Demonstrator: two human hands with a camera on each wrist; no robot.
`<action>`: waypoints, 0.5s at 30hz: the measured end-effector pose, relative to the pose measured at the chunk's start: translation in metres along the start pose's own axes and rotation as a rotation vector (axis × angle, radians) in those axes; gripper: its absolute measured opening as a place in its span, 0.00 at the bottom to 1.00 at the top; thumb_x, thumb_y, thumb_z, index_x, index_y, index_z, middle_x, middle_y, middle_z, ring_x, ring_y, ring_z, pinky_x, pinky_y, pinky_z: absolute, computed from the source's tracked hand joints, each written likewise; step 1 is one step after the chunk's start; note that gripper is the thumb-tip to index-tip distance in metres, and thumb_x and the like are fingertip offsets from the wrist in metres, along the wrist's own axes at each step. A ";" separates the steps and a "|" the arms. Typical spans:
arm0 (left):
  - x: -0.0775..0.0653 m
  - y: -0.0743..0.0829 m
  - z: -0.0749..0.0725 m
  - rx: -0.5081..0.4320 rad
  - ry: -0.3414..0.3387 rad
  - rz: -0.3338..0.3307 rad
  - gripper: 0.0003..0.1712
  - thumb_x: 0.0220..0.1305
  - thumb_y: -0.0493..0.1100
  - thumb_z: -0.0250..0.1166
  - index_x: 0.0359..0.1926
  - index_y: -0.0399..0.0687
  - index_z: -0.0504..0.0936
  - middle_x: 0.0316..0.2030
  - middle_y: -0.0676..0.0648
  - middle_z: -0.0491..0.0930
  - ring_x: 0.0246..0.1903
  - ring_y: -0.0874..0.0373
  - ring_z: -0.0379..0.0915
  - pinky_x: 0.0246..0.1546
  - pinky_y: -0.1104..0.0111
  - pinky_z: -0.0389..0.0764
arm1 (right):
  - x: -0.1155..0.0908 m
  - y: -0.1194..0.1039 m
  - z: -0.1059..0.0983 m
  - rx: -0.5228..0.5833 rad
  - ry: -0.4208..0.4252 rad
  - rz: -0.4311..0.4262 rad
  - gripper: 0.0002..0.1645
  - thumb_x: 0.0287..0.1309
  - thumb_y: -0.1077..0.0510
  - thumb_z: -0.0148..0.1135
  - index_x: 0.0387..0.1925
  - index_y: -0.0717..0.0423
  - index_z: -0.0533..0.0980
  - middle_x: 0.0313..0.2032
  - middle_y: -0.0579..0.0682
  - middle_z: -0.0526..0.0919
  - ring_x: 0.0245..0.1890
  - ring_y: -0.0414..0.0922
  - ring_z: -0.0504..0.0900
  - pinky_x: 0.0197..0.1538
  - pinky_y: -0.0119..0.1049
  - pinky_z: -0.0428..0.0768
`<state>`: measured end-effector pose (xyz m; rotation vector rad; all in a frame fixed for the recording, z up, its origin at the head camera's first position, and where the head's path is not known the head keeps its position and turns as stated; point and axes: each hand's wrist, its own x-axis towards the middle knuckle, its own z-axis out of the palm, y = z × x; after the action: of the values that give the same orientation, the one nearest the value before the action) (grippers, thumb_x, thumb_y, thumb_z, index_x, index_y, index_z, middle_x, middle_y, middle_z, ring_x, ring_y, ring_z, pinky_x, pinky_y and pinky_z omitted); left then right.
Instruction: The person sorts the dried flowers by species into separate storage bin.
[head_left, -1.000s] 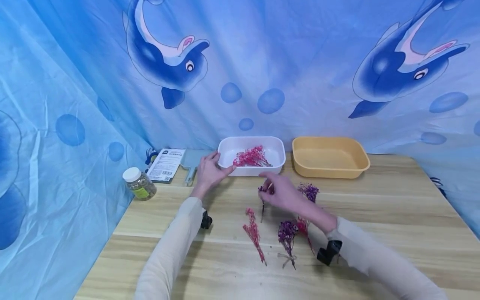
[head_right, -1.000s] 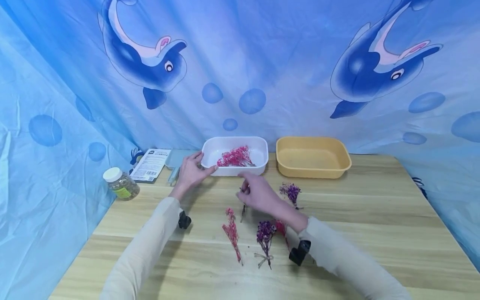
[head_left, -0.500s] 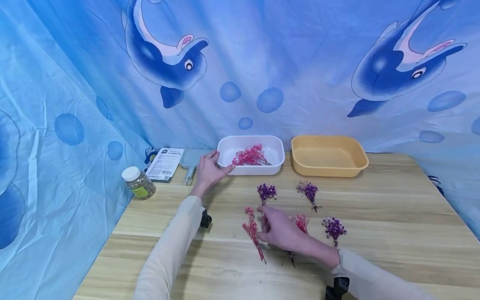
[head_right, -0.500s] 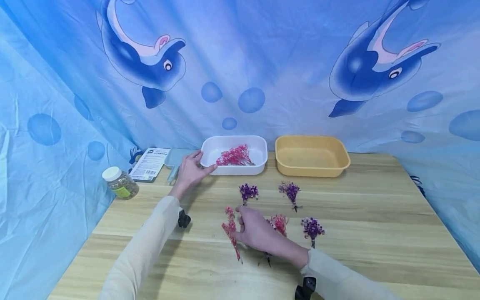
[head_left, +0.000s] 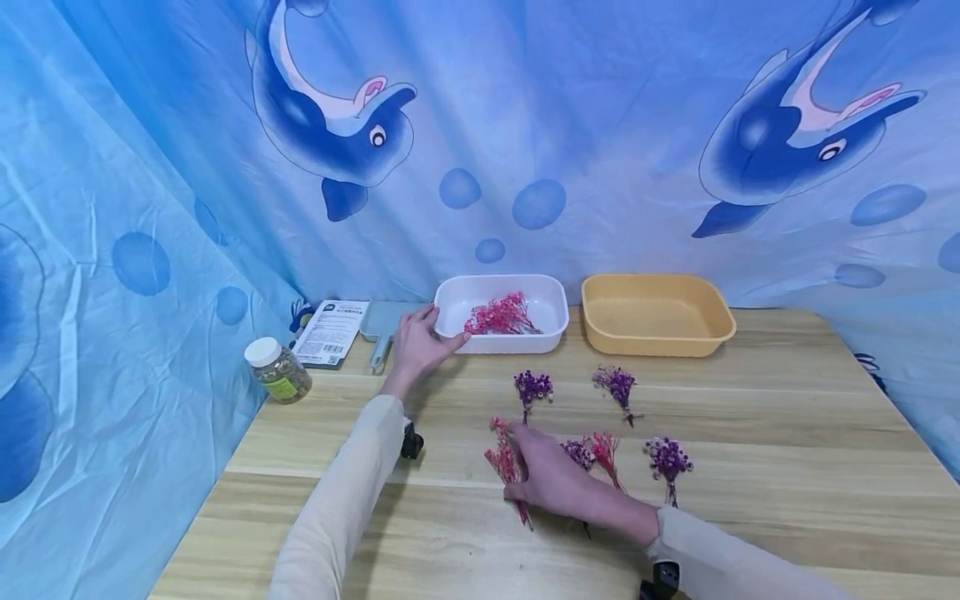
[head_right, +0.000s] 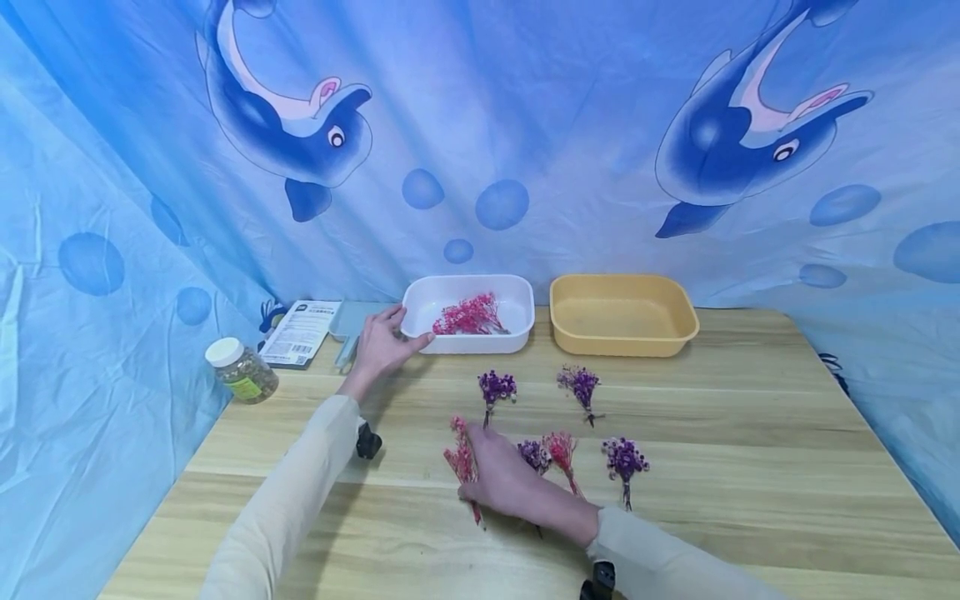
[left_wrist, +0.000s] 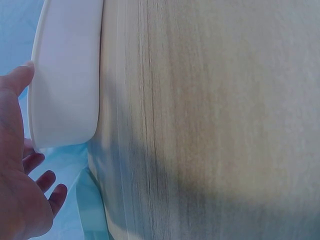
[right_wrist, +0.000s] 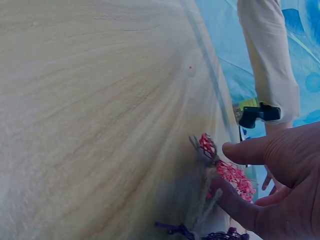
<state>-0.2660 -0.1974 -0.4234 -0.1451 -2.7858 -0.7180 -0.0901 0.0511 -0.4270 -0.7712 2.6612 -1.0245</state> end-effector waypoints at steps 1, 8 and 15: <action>0.000 0.000 0.000 -0.001 0.001 0.001 0.51 0.55 0.68 0.69 0.69 0.36 0.70 0.69 0.40 0.68 0.63 0.40 0.62 0.61 0.48 0.66 | 0.000 -0.001 0.001 -0.012 -0.001 0.011 0.57 0.41 0.59 0.82 0.71 0.68 0.61 0.49 0.60 0.80 0.43 0.52 0.81 0.50 0.46 0.82; 0.000 0.000 0.000 0.003 0.006 0.004 0.52 0.55 0.68 0.68 0.68 0.36 0.70 0.69 0.39 0.68 0.62 0.40 0.63 0.61 0.48 0.66 | 0.002 -0.003 0.006 -0.037 -0.008 -0.002 0.57 0.41 0.63 0.80 0.71 0.72 0.59 0.66 0.71 0.67 0.64 0.65 0.69 0.64 0.54 0.69; -0.001 0.001 0.001 -0.005 0.010 0.000 0.50 0.56 0.66 0.70 0.68 0.36 0.71 0.68 0.39 0.69 0.61 0.40 0.64 0.60 0.48 0.67 | 0.003 -0.001 0.009 -0.035 -0.002 -0.037 0.53 0.43 0.66 0.78 0.68 0.75 0.60 0.61 0.71 0.72 0.56 0.62 0.77 0.60 0.50 0.75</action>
<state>-0.2653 -0.1960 -0.4240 -0.1417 -2.7747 -0.7233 -0.0886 0.0436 -0.4334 -0.8317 2.6796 -0.9880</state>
